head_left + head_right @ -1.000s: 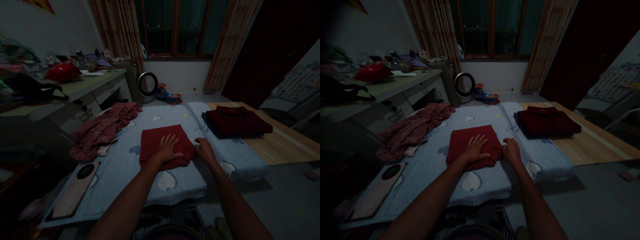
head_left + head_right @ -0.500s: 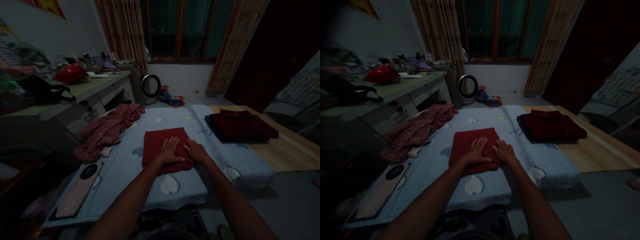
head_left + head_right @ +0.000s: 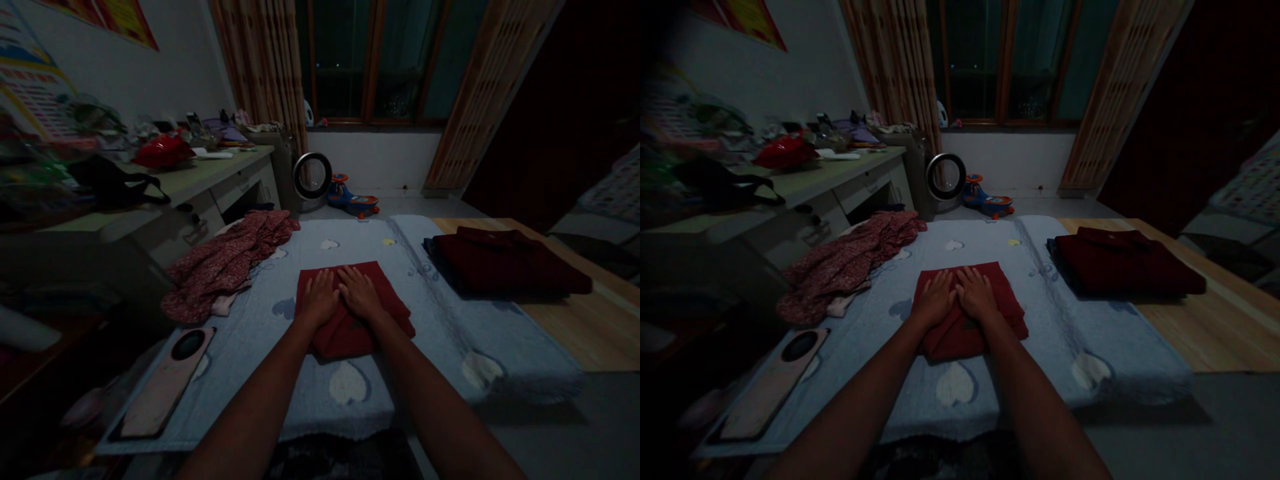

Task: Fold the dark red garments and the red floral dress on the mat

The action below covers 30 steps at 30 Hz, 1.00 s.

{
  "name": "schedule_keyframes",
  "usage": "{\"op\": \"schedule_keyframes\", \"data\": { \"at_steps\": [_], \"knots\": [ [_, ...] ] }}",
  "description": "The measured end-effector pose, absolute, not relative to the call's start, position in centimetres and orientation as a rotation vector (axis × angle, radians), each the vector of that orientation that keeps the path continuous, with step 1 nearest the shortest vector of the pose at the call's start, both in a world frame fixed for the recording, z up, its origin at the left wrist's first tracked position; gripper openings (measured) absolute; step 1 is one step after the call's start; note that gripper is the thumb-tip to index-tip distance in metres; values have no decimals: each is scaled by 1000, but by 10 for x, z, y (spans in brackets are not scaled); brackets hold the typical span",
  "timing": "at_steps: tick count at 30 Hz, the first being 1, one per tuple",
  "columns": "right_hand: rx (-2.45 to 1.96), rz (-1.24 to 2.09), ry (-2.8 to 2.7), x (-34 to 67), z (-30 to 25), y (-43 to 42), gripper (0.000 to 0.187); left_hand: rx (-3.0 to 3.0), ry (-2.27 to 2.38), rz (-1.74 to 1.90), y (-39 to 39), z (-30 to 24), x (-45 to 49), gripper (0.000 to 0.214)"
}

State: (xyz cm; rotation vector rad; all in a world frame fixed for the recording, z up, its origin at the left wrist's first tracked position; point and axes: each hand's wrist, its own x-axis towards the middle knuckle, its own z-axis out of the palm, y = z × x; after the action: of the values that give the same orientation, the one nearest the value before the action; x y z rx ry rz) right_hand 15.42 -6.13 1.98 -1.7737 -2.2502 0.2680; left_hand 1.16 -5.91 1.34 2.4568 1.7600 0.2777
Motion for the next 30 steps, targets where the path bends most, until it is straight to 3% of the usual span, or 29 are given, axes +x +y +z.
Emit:
{"op": "schedule_keyframes", "data": {
  "at_steps": [9, 14, 17, 21, 30],
  "knots": [
    [-1807, 211, -2240, 157, 13, -62, 54, 2084, 1988, 246, -56, 1, -16, 86],
    [-1813, 211, -2226, 155, 13, -62, 55, 1846, 1849, 671, -36, 3, -45, 62],
    [-1809, 222, -2215, 156, 12, -62, 55, 1399, 1711, 896, -15, 12, -54, 62],
    [-1811, 279, -2173, 158, 9, -60, 55, 1166, 1616, 886, 5, 22, -47, 46],
    [-1779, 305, -2130, 161, 4, -58, 54, 1452, 1653, 905, 11, 29, -33, 20]
  ]
}}
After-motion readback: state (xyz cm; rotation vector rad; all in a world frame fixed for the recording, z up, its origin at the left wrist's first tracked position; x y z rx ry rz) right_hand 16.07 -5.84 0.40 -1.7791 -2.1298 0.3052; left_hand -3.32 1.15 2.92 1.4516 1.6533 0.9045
